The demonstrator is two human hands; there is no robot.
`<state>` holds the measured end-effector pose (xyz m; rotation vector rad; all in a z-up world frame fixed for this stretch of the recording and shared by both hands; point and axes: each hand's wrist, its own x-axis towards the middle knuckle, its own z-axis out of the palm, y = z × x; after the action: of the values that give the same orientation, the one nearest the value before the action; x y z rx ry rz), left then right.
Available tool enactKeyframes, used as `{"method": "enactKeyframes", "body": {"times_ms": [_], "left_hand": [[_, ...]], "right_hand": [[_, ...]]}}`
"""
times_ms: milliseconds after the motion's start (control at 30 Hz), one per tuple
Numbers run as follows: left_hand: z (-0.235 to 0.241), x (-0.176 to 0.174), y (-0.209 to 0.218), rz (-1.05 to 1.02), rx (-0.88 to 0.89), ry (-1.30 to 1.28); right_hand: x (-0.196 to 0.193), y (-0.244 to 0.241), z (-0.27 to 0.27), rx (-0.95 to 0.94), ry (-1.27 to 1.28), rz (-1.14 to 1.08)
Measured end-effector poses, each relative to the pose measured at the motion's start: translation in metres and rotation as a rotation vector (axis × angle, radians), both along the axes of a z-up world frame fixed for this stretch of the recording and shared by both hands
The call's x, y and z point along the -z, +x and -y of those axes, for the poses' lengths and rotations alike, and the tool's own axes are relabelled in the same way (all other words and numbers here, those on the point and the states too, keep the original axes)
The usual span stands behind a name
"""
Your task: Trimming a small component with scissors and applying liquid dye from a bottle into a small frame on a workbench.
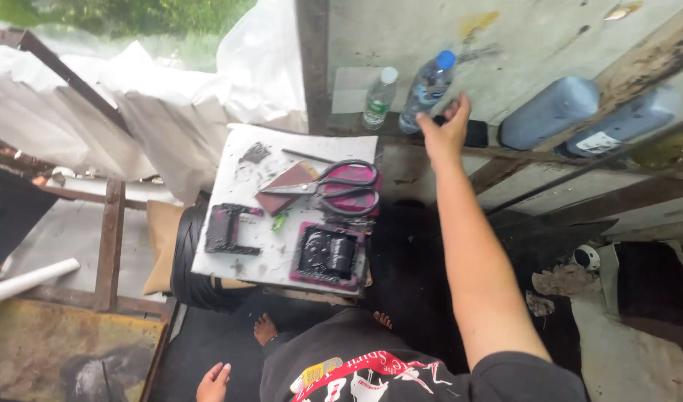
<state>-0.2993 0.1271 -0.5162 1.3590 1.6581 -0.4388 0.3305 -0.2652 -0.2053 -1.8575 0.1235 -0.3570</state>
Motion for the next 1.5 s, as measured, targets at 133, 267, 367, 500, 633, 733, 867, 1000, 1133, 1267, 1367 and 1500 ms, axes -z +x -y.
{"method": "enactKeyframes", "body": {"times_ms": [133, 267, 367, 500, 633, 733, 867, 1000, 1133, 1267, 1367, 1500], "left_hand": [[0.047, 0.029, -0.079, 0.213, -0.293, 0.098], [0.074, 0.035, -0.113, 0.194, -0.376, 0.059], [0.092, 0.038, -0.127, 0.188, -0.421, 0.032], [0.108, 0.041, -0.146, 0.176, -0.457, 0.001], [0.106, 0.048, -0.148, 0.172, -0.475, -0.024], [0.068, 0.053, -0.114, 0.164, -0.336, -0.061], [0.037, 0.025, -0.054, 0.209, -0.251, 0.012], [0.022, -0.014, 0.001, 0.154, -0.100, -0.047], [0.028, -0.010, 0.016, 0.188, -0.107, -0.068], [0.041, 0.011, 0.004, 0.175, -0.095, -0.086], [0.050, 0.015, -0.008, 0.114, -0.105, -0.145], [0.057, 0.010, -0.021, 0.052, -0.154, -0.191]], "right_hand": [[0.017, 0.045, -0.001, -0.078, 0.070, -0.044], [-0.006, 0.039, -0.008, -0.076, -0.007, 0.007], [-0.027, 0.026, -0.015, -0.097, 0.002, 0.034], [-0.041, 0.006, -0.016, -0.020, 0.113, 0.098], [-0.064, -0.030, -0.007, -0.094, 0.175, 0.278], [-0.092, -0.065, 0.002, -0.196, 0.244, 0.498], [-0.137, -0.128, 0.008, -0.516, 0.099, 0.568], [-0.168, -0.188, 0.032, -0.622, -0.396, 0.216], [-0.206, -0.232, 0.026, -0.700, -0.813, 0.281], [-0.221, -0.249, 0.018, -0.846, -1.096, 0.421], [-0.220, -0.253, 0.013, -0.818, -1.344, 0.455], [-0.218, -0.253, 0.005, -0.875, -1.504, 0.538]]}}
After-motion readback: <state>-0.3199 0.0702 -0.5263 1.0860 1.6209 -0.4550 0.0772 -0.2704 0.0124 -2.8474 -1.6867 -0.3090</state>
